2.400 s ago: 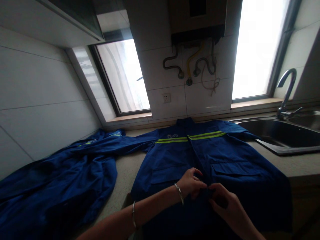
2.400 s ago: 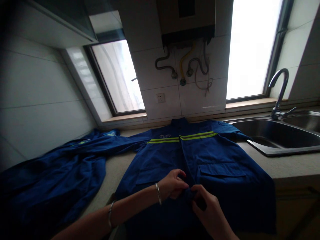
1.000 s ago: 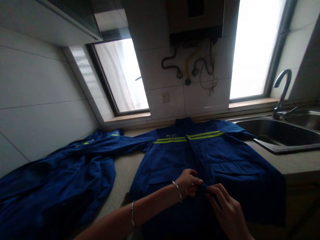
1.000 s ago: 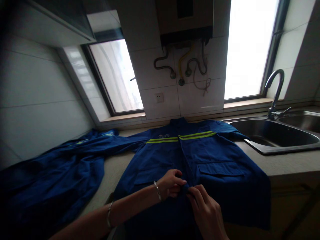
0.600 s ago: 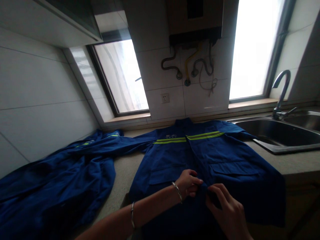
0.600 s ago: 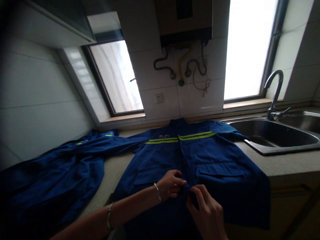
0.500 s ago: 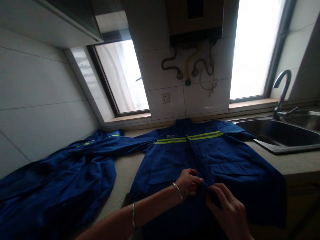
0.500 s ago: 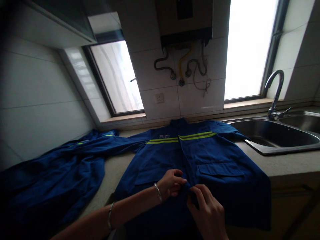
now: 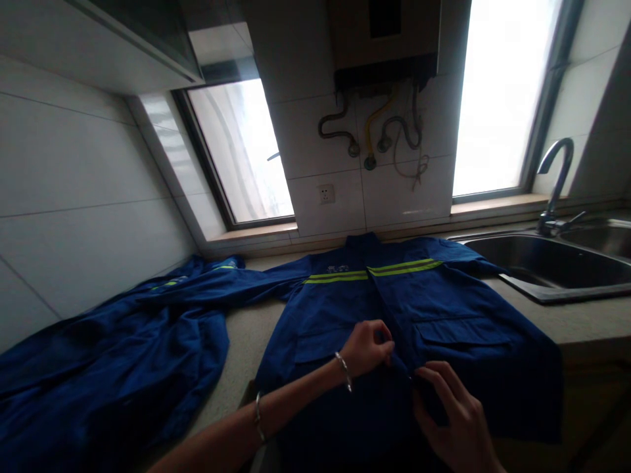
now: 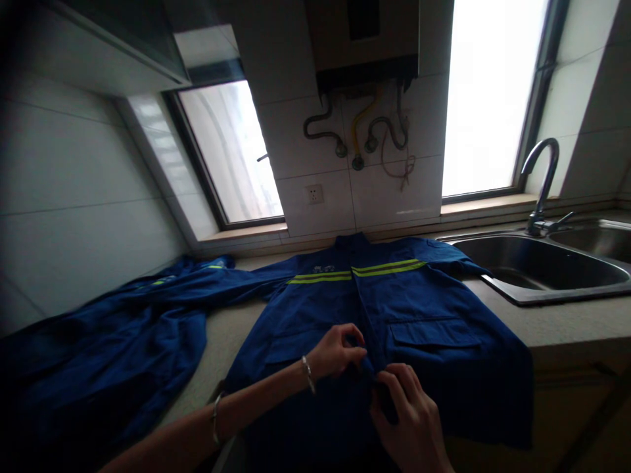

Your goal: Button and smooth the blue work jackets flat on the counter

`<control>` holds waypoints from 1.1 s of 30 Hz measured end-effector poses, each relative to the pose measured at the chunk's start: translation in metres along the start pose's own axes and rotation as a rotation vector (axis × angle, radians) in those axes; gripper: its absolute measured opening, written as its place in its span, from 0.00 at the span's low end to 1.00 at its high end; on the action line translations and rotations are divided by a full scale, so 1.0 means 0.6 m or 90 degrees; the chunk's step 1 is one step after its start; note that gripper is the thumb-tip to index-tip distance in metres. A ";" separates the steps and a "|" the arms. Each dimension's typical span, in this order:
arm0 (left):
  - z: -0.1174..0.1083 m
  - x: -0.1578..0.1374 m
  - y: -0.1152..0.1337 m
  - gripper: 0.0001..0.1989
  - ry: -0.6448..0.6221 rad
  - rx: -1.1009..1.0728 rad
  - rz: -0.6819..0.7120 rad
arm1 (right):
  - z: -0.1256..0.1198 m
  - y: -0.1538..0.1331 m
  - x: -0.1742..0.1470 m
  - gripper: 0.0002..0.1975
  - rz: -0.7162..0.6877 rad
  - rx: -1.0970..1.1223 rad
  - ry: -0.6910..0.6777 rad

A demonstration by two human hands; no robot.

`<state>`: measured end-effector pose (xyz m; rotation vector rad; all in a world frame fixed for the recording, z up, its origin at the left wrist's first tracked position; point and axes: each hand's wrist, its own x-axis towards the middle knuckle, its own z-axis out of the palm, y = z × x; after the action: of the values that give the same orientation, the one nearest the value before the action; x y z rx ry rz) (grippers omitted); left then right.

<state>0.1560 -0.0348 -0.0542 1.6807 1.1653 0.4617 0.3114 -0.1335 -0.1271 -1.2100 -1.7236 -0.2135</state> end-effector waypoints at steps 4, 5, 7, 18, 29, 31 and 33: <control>-0.036 -0.008 0.021 0.11 0.135 0.349 0.306 | -0.031 0.016 0.014 0.14 0.020 -0.019 0.019; -0.043 -0.006 0.023 0.15 0.133 0.409 0.366 | -0.034 0.020 0.019 0.14 0.031 -0.037 0.017; -0.054 0.002 0.017 0.22 0.091 0.495 0.431 | -0.033 0.023 0.027 0.14 0.069 -0.089 -0.012; -0.062 0.027 -0.014 0.42 -0.047 0.706 0.479 | 0.018 -0.012 0.015 0.18 -0.064 0.000 -0.123; -0.081 0.042 -0.033 0.12 -0.053 0.676 0.494 | 0.002 -0.021 0.053 0.13 -0.339 0.136 -0.255; -0.095 0.055 -0.041 0.14 0.009 0.594 0.467 | -0.007 0.006 0.084 0.15 -0.301 0.147 -0.180; -0.120 0.075 -0.050 0.15 0.103 0.537 0.439 | -0.011 0.048 0.135 0.15 -0.203 0.110 -0.159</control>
<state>0.1087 0.0417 -0.0595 2.8525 0.9088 0.5689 0.3363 -0.0732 -0.0711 -0.8589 -2.1057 -0.1018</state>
